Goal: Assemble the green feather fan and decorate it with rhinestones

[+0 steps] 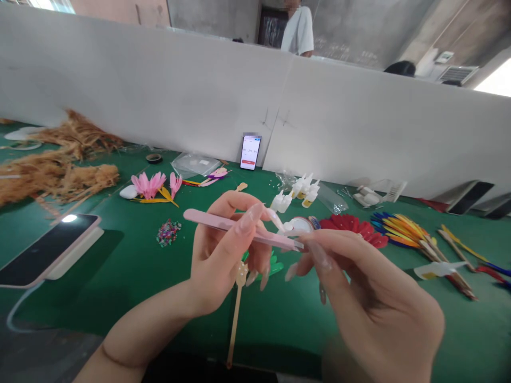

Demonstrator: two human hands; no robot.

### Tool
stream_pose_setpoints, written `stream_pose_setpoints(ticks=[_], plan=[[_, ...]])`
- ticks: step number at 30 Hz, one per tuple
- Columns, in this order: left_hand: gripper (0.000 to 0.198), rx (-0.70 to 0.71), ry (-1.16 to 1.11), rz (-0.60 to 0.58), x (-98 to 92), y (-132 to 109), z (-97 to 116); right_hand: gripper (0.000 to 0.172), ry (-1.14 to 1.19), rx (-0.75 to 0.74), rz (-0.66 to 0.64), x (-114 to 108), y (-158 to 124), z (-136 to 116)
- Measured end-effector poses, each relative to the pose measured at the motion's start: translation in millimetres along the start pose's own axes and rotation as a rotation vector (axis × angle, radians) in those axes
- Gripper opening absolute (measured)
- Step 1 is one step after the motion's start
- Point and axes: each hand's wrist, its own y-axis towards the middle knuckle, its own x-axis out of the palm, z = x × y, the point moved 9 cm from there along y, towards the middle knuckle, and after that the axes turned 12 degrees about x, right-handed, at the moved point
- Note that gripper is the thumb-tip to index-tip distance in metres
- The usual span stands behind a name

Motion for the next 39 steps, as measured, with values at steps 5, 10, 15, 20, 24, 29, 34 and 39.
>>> stream_pose_setpoints(ticks=[5,10,15,20,24,29,34,39], plan=[[0.021,-0.071,-0.042,0.014,0.3,-0.4,-6.1,0.03,-0.037,-0.082,-0.006,-1.1,-3.0,-3.0],[0.022,-0.069,-0.053,0.022,-0.7,-0.4,-9.3,0.033,-0.095,-0.136,-0.001,2.2,-4.0,-7.1],[0.023,-0.062,-0.059,0.004,0.8,1.1,-10.1,0.031,-0.157,-0.183,0.033,2.8,-3.8,-12.6],[0.024,-0.117,-0.069,0.02,0.2,-1.1,-15.1,0.027,-0.251,-0.233,0.095,2.5,-5.2,-16.4],[0.022,-0.101,-0.033,0.034,-2.5,-2.8,-15.4,0.025,-0.323,-0.29,0.18,-0.8,-9.0,-18.6],[0.023,-0.043,0.087,0.048,-4.8,-2.8,-10.1,0.024,-0.385,-0.29,0.222,-1.8,-9.8,-15.5],[0.021,0.053,0.214,0.087,-7.6,-3.6,-1.6,0.024,-0.426,-0.258,0.227,0.0,-7.8,-11.3],[0.02,0.174,0.378,0.093,-5.9,-3.8,8.5,0.026,-0.405,-0.24,0.221,3.6,-6.0,-9.7]])
